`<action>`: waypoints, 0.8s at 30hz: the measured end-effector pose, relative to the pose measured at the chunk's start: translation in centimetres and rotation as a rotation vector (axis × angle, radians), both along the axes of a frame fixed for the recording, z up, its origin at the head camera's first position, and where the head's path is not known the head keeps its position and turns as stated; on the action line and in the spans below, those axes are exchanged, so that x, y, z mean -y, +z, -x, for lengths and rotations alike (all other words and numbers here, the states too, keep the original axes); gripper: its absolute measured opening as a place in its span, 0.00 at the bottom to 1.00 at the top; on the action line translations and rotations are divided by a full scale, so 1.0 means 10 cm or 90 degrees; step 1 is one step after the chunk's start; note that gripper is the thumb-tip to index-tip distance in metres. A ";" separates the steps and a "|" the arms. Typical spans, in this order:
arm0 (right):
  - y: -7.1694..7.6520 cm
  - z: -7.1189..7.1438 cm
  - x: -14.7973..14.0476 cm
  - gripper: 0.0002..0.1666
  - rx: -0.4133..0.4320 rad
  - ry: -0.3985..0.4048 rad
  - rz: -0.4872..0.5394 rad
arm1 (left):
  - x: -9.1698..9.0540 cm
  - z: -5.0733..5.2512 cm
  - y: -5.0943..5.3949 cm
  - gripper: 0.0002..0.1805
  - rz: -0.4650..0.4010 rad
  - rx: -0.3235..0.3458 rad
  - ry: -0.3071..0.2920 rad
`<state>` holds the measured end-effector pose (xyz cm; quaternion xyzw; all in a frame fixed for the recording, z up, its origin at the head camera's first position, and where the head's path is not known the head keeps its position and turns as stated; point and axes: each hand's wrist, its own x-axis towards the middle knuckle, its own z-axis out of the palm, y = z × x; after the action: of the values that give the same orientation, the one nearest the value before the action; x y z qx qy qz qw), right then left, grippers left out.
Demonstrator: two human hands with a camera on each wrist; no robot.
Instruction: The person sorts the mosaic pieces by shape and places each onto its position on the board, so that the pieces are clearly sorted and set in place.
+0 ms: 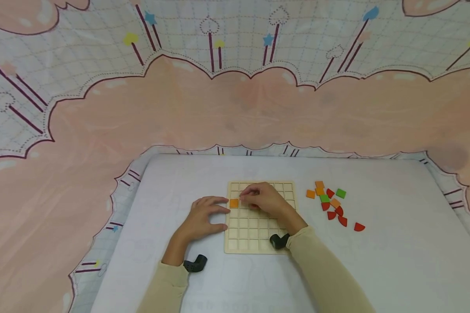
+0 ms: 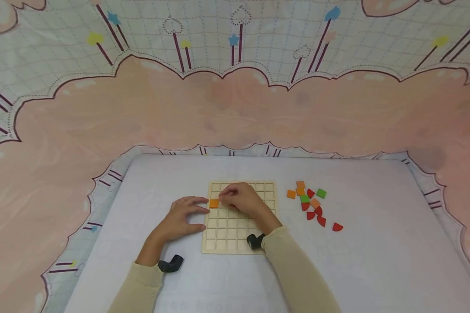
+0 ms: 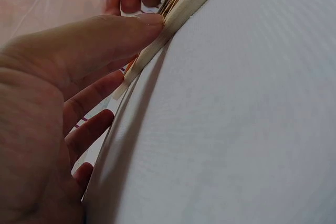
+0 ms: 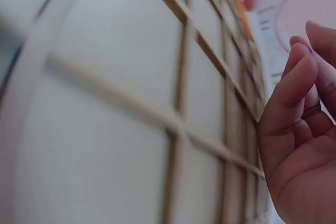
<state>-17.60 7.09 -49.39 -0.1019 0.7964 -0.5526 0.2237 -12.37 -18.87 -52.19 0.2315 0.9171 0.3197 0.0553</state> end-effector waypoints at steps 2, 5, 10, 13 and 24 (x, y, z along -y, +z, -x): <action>0.06 -0.03 -0.09 0.13 -0.003 -0.002 0.020 | 0.00 -0.01 0.01 0.23 -0.001 0.001 0.005; 0.14 -0.07 -0.24 0.16 -0.015 -0.009 0.020 | 0.00 -0.01 0.01 0.23 -0.001 -0.002 0.007; 0.22 -0.13 -0.55 0.18 -0.007 -0.021 0.030 | 0.00 -0.03 -0.01 0.22 0.004 -0.001 0.007; 0.26 -0.18 -0.75 0.20 -0.014 -0.034 0.033 | -0.01 -0.04 -0.02 0.21 -0.003 0.004 0.010; 0.29 -0.39 -1.51 0.22 -0.057 -0.122 -0.049 | 0.02 -0.02 -0.02 0.19 -0.053 -0.010 0.010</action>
<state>-13.72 22.21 -46.53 -0.0413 0.8323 -0.5353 0.1380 -12.21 -19.07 -52.43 0.2292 0.9052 0.3561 0.0359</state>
